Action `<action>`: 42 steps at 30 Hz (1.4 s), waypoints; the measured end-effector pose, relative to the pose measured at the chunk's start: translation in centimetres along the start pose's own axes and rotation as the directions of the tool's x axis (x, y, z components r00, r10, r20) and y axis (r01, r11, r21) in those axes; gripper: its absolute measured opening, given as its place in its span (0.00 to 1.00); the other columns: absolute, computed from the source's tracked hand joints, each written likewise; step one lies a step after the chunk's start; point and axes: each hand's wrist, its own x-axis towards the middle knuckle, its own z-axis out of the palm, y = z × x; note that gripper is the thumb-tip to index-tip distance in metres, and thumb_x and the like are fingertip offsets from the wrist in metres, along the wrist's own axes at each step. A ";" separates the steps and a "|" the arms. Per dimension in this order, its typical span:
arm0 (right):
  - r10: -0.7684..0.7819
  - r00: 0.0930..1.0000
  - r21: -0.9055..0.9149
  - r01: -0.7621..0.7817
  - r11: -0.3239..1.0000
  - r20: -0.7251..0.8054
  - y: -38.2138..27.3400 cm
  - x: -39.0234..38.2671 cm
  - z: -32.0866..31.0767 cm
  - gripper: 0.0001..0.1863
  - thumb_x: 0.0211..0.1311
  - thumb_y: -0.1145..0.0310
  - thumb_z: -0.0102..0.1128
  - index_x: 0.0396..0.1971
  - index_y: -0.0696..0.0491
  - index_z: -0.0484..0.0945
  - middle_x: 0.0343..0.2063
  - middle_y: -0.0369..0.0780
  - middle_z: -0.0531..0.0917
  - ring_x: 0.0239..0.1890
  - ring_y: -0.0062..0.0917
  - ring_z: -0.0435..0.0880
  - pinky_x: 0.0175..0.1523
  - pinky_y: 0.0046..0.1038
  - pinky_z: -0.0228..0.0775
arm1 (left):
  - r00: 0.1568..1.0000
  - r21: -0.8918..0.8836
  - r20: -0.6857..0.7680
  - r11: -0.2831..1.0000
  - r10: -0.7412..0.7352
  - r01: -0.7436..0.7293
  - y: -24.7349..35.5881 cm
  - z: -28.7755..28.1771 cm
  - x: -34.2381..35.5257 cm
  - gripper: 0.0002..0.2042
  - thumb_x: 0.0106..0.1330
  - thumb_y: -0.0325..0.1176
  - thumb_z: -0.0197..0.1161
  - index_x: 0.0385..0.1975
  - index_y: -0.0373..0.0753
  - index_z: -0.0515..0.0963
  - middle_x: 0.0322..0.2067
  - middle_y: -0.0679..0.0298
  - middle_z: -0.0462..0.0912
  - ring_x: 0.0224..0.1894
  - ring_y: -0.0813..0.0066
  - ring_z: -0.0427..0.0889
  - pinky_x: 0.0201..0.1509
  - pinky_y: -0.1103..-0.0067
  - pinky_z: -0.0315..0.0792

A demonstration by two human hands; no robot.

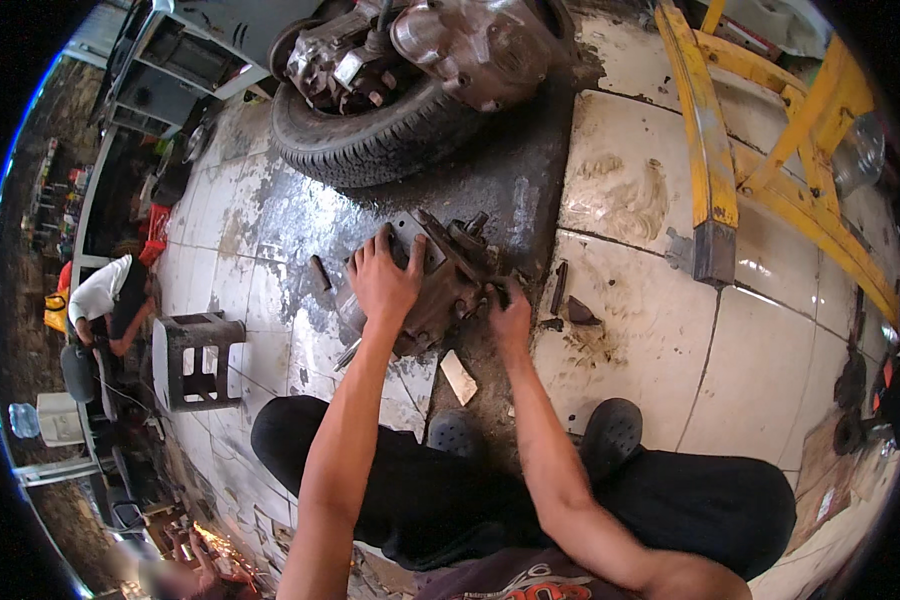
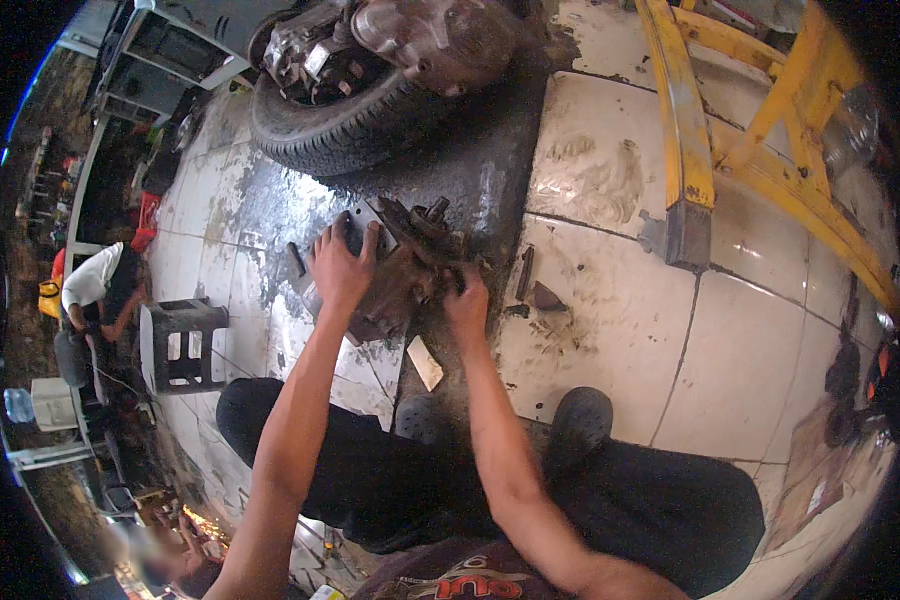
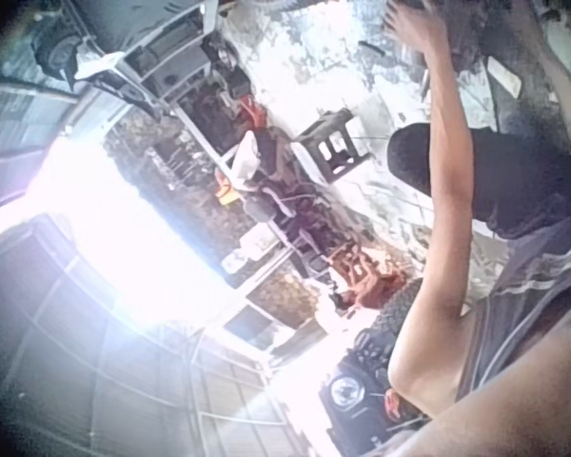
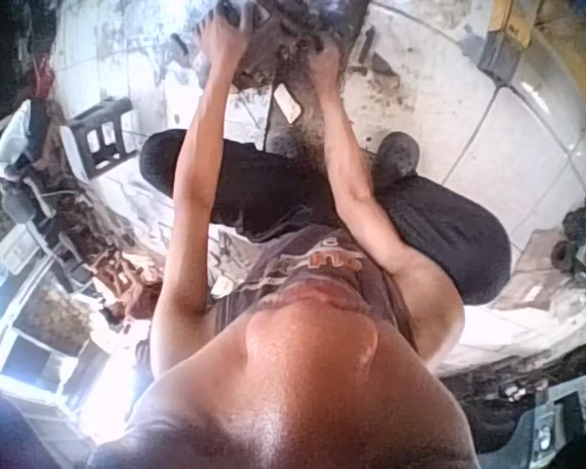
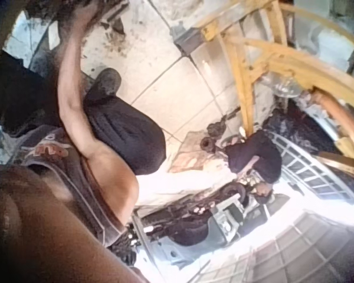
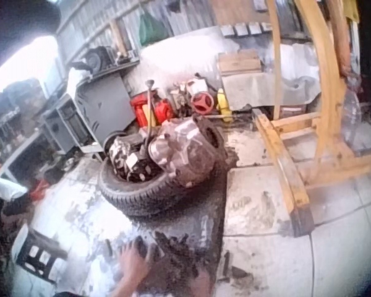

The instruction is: The person sits on the floor of a workshop and uses a small metal file to scrape and clean a metal mechanical component. They repeatedly rub the file against the edges and surfaces of the part, which is resting on a tire, while another person works in the background.

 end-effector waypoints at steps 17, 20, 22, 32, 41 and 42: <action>0.070 0.966 0.031 -0.064 0.997 -0.247 3.3 0.1 1.4 0.13 0.72 0.66 0.58 0.47 0.59 0.80 0.42 0.45 0.86 0.44 0.30 0.83 0.53 0.31 0.71 | 0.998 -0.034 0.060 0.999 0.009 -0.007 1.8 -0.7 0.3 0.34 0.68 0.61 0.56 0.63 0.37 0.73 0.54 0.49 0.79 0.60 0.51 0.74 0.68 0.62 0.60; 0.039 0.992 0.067 -0.031 0.997 -0.123 3.1 0.3 1.0 0.13 0.72 0.65 0.58 0.47 0.59 0.81 0.41 0.46 0.86 0.43 0.30 0.83 0.53 0.31 0.71 | 0.999 -0.025 0.038 1.000 -0.001 0.002 0.8 -0.6 0.0 0.34 0.68 0.60 0.56 0.63 0.37 0.73 0.54 0.49 0.79 0.59 0.50 0.74 0.68 0.62 0.61; 0.054 0.994 0.119 -0.043 0.992 -0.090 2.8 0.0 0.8 0.13 0.72 0.66 0.58 0.47 0.59 0.81 0.41 0.46 0.86 0.44 0.31 0.83 0.53 0.31 0.71 | 1.000 -0.019 0.026 1.000 -0.001 0.002 0.6 -0.5 -0.1 0.34 0.68 0.60 0.56 0.63 0.37 0.73 0.54 0.49 0.79 0.59 0.50 0.74 0.68 0.62 0.61; 0.014 0.991 0.048 -0.008 0.999 -0.132 1.6 0.6 0.5 0.14 0.72 0.66 0.58 0.48 0.60 0.81 0.42 0.47 0.86 0.46 0.34 0.84 0.53 0.32 0.72 | 1.000 -0.047 0.006 0.999 0.013 -0.012 1.4 -0.6 0.1 0.33 0.68 0.59 0.57 0.61 0.36 0.74 0.52 0.50 0.80 0.59 0.50 0.74 0.69 0.62 0.60; 0.159 0.978 0.042 -0.154 0.987 -0.136 1.1 0.7 0.1 0.16 0.69 0.67 0.59 0.50 0.61 0.81 0.47 0.50 0.86 0.51 0.42 0.84 0.58 0.38 0.72 | 1.000 -0.048 0.018 0.999 0.015 -0.014 1.5 -0.6 0.1 0.34 0.68 0.60 0.57 0.61 0.36 0.74 0.54 0.50 0.79 0.59 0.50 0.74 0.69 0.61 0.60; 0.165 0.968 0.018 -0.165 0.986 -0.188 1.6 0.6 0.0 0.16 0.69 0.67 0.59 0.50 0.61 0.81 0.47 0.50 0.86 0.51 0.42 0.84 0.58 0.37 0.72 | 0.999 -0.048 0.038 0.999 0.007 -0.005 1.9 -0.6 0.1 0.34 0.68 0.61 0.56 0.61 0.36 0.74 0.54 0.50 0.79 0.60 0.50 0.74 0.69 0.61 0.60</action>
